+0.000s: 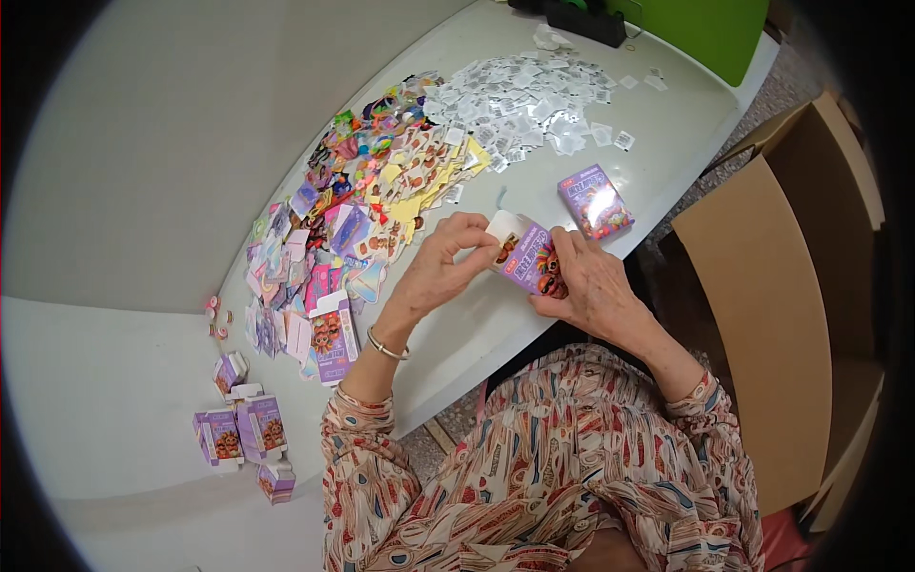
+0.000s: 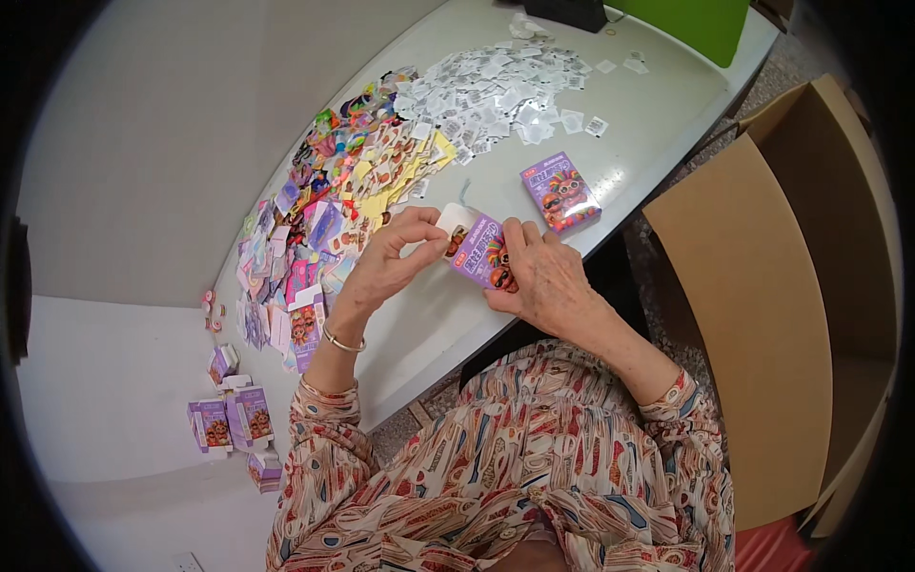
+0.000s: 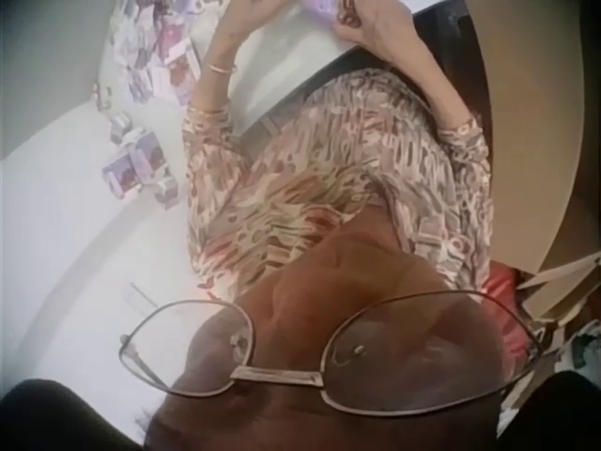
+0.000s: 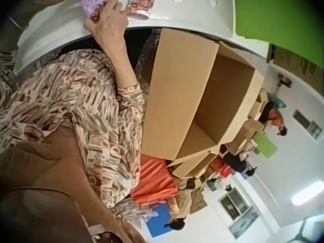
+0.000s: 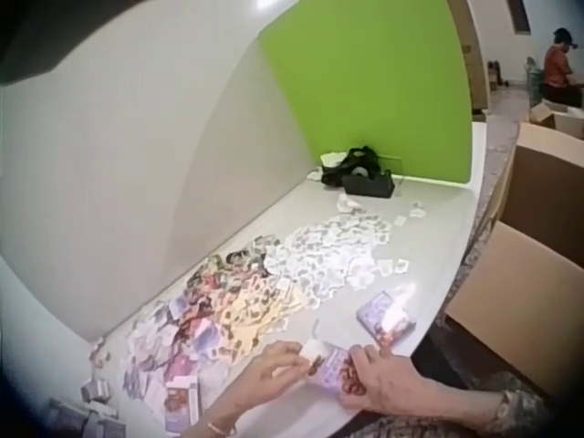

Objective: Sorting and organizing miniature toy collectibles and their packaging on a desk.

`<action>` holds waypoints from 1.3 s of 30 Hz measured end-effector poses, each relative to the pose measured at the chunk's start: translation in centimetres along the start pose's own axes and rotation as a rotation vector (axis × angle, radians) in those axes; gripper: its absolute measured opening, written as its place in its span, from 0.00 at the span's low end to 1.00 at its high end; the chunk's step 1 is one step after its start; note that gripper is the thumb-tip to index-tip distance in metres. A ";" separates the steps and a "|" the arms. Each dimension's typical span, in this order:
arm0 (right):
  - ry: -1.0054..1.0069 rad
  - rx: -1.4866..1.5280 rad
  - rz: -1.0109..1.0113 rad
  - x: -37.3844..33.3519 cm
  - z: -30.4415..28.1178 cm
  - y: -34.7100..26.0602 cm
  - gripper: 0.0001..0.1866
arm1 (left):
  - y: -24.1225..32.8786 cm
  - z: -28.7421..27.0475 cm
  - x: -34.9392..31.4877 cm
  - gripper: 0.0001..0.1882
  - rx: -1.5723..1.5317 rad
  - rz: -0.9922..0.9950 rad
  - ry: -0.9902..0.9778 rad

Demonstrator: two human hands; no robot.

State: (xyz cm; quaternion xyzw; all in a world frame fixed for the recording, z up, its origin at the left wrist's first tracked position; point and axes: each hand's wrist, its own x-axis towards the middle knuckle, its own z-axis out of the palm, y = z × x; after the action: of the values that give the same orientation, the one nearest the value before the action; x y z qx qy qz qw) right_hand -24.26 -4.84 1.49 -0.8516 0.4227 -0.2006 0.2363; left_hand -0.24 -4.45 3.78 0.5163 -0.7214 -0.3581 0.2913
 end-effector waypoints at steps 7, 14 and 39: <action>0.007 0.029 0.023 -0.5 -0.5 0.8 0.36 | 1.1 1.3 1.1 0.09 -0.067 -0.070 -0.003; 0.069 0.038 0.030 -1.1 -1.1 1.4 0.32 | -0.7 0.5 5.9 0.08 -0.040 -0.144 0.270; 0.082 0.047 0.098 -1.5 -1.0 1.8 0.31 | -6.5 -1.3 11.8 0.10 -0.038 -0.172 0.358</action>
State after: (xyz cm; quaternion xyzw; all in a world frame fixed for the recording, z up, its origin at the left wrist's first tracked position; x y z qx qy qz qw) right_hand -26.82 -4.80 1.05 -0.8150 0.4685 -0.2336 0.2483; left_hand 0.73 -17.32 -0.18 0.6258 -0.6046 -0.2976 0.3928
